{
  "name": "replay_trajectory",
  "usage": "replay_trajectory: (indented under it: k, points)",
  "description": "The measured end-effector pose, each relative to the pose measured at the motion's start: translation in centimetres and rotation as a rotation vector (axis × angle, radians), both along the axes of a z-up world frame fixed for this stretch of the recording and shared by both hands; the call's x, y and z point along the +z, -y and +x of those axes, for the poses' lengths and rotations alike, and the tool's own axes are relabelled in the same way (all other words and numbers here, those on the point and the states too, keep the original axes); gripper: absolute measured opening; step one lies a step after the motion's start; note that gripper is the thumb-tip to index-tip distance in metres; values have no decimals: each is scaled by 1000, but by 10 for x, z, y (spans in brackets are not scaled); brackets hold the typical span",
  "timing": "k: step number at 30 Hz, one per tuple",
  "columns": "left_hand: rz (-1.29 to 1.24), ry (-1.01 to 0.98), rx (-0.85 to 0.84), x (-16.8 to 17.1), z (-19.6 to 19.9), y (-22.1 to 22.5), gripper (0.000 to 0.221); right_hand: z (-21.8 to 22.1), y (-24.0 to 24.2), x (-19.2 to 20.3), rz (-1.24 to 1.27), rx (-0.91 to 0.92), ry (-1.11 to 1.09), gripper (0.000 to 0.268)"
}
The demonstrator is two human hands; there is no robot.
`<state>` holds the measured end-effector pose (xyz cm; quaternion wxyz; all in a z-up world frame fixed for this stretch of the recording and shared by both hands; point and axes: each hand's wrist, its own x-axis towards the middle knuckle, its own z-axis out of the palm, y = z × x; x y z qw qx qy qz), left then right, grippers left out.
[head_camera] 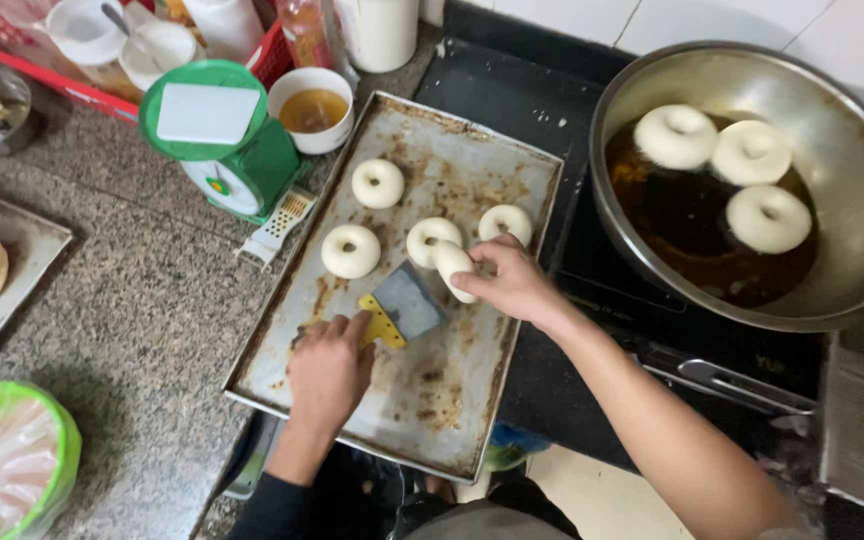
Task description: The person places rings of dough into a pan of hot oil using their hands and a metal scraper, turns the dough over with wooden sticks, and سپس transfers the fried dough onto a tray, followed by arranging smaller dough discs onto another baking tray by hand.
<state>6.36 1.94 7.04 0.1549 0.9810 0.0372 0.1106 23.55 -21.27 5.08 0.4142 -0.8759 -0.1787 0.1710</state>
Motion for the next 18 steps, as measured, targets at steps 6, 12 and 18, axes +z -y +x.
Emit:
replay_trajectory:
  k: [6,12,18]
  points:
    - [-212,29,109,60,16,13,41,13,49,119,82,126,228,42]
    - [-402,182,87,93,38,48,40,47,133,176,-102,71,234,43]
    - [-533,225,75,108,48,85,42,93,195,156,-190,-121,-131,46]
